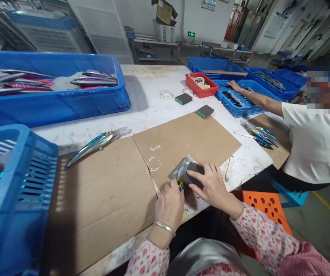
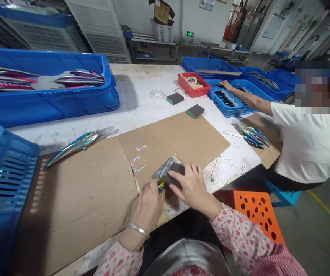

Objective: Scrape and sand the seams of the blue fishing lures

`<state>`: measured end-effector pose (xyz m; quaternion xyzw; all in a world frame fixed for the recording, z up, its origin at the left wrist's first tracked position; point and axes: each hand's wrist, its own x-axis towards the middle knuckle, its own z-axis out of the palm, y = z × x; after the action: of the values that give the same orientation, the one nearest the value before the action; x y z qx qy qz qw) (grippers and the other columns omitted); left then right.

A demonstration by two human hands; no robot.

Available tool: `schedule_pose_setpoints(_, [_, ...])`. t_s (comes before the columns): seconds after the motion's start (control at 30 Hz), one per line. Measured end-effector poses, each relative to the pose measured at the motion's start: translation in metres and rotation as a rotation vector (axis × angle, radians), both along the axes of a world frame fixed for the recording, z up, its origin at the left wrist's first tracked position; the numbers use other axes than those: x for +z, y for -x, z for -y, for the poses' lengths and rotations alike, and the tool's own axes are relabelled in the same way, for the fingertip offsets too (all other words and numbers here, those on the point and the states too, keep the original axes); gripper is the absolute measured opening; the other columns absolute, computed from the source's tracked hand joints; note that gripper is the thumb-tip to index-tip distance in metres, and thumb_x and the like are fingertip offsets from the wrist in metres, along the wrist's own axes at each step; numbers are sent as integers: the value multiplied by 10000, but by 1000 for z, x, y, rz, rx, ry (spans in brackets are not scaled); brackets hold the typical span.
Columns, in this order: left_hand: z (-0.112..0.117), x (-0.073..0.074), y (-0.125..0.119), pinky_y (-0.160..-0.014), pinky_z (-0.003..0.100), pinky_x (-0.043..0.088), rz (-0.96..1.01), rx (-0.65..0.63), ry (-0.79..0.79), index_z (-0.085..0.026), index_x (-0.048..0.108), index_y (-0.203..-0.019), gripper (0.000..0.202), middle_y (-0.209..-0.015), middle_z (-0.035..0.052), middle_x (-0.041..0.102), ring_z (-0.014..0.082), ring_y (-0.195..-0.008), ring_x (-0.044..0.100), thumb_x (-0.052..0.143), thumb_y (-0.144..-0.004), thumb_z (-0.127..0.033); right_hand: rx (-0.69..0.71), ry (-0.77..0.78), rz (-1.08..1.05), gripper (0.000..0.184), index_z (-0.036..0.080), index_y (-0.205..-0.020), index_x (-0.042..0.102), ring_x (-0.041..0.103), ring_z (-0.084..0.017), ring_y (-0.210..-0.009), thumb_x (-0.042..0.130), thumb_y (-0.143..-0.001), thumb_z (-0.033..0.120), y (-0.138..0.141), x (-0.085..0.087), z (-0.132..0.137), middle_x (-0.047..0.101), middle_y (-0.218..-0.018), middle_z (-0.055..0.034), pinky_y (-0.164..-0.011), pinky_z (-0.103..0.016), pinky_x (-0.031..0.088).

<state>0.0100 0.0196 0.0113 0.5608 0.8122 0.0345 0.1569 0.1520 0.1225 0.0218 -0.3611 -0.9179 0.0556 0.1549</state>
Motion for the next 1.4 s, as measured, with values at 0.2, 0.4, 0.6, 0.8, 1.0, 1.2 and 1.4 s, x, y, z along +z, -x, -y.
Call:
schedule_pose_setpoints(0.2, [0, -2, -1, -666, 302, 500, 4, 10, -12, -148, 505, -1047, 198, -951, 114, 624, 230, -876, 664, 424, -931, -286, -72, -56, 70, 355, 301, -1227, 627, 456, -290, -1058, 612, -887, 399, 0, 5, -5, 498, -1242, -136, -871, -424, 371])
schedule_pose_setpoints(0.4, [1, -6, -2, -682, 303, 502, -4, -3, -39, -142, 501, -1020, 165, -941, 109, 618, 226, -871, 659, 428, -929, -259, -3, -4, 20, 355, 313, -1232, 622, 457, -277, -1076, 595, -898, 431, -2, 2, 0, 499, -1243, -121, -884, -409, 381])
schedule_pose_setpoints(0.6, [2, -8, -2, -659, 293, 496, 5, -5, -55, -146, 487, -1045, 173, -939, 100, 617, 224, -861, 664, 431, -927, -259, 15, -14, 13, 372, 316, -1254, 604, 453, -282, -1089, 574, -907, 446, -1, -2, -1, 480, -1275, -124, -883, -417, 384])
schedule_pose_setpoints(0.8, [1, -5, -1, -659, 296, 489, 12, 12, -26, -147, 488, -1051, 185, -942, 104, 623, 229, -865, 665, 423, -932, -273, -32, -55, 49, 358, 314, -1233, 621, 457, -288, -1058, 600, -893, 425, 0, 0, -4, 491, -1259, -129, -862, -420, 381])
schedule_pose_setpoints(1.0, [0, -4, 1, -656, 300, 484, 21, 13, 0, -151, 489, -1057, 189, -956, 107, 627, 232, -863, 667, 434, -925, -273, -35, -51, 33, 355, 307, -1233, 621, 460, -287, -1058, 598, -897, 417, -1, 0, -4, 499, -1242, -133, -860, -421, 381])
schedule_pose_setpoints(1.2, [0, -4, 2, -670, 309, 490, 28, 2, -6, -154, 485, -1043, 174, -953, 105, 627, 237, -891, 665, 412, -933, -268, 63, 12, 27, 374, 331, -1261, 596, 454, -274, -1096, 587, -903, 439, -1, 3, -1, 490, -1268, -114, -876, -405, 389])
schedule_pose_setpoints(1.4, [1, -3, 2, -666, 293, 486, 29, 10, 9, -150, 478, -1074, 196, -974, 103, 631, 229, -891, 666, 419, -931, -272, 12, 9, 4, 374, 305, -1254, 604, 452, -282, -1121, 579, -908, 446, -2, -1, -2, 508, -1242, -127, -884, -411, 391])
